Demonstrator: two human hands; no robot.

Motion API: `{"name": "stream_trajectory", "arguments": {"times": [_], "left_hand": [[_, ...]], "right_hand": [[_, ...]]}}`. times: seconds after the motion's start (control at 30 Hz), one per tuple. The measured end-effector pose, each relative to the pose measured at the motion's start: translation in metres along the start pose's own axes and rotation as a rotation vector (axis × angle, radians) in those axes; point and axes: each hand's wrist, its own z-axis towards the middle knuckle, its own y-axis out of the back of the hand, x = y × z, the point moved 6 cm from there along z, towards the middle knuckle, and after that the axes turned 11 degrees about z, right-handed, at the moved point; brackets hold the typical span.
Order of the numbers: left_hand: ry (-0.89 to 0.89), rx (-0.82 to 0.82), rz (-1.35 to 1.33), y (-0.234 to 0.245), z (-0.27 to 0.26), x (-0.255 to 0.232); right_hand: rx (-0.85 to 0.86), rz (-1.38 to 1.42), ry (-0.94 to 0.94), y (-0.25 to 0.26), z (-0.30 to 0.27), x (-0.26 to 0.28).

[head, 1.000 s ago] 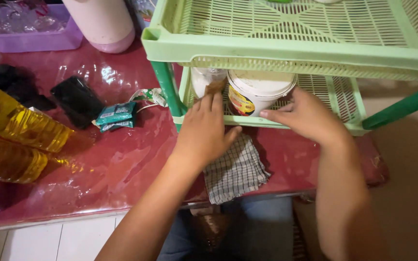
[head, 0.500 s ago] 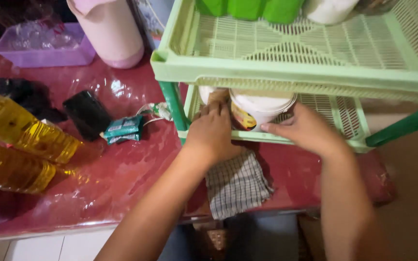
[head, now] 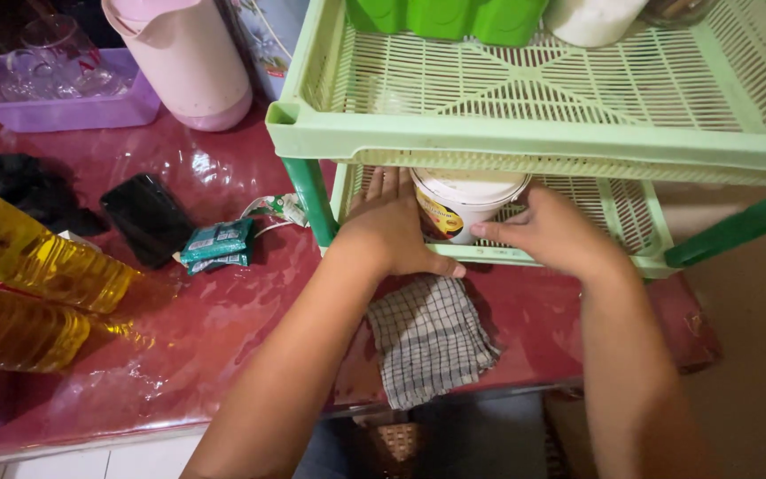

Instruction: Organizing various food items, jars, and spice packets on a table and placing them onto a plastic storage rack.

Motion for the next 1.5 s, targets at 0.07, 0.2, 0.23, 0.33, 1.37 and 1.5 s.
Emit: {"name": "stream_trajectory", "arguments": {"times": [0.07, 0.2, 0.23, 0.33, 1.37, 1.5], "left_hand": [[0.010, -0.078, -0.033, -0.005, -0.001, -0.001], [0.074, -0.148, -0.017, -0.012, -0.028, -0.016], [0.095, -0.224, 0.013, -0.012, -0.035, -0.016], [0.088, -0.341, 0.071, -0.004, -0.061, -0.021], [-0.169, -0.438, -0.055, 0.000, -0.096, -0.016], [-0.155, -0.440, -0.046, -0.004, -0.095, -0.017]], "right_hand": [[-0.005, -0.112, -0.147, 0.002, 0.000, -0.005], [0.096, 0.050, 0.051, -0.009, 0.013, 0.001], [0.113, 0.092, 0.130, -0.014, 0.016, 0.007], [0.113, 0.094, 0.139, -0.026, 0.019, 0.017], [0.091, -0.167, 0.011, -0.064, 0.029, 0.044], [0.093, 0.037, 0.260, -0.067, 0.041, 0.034]]}}
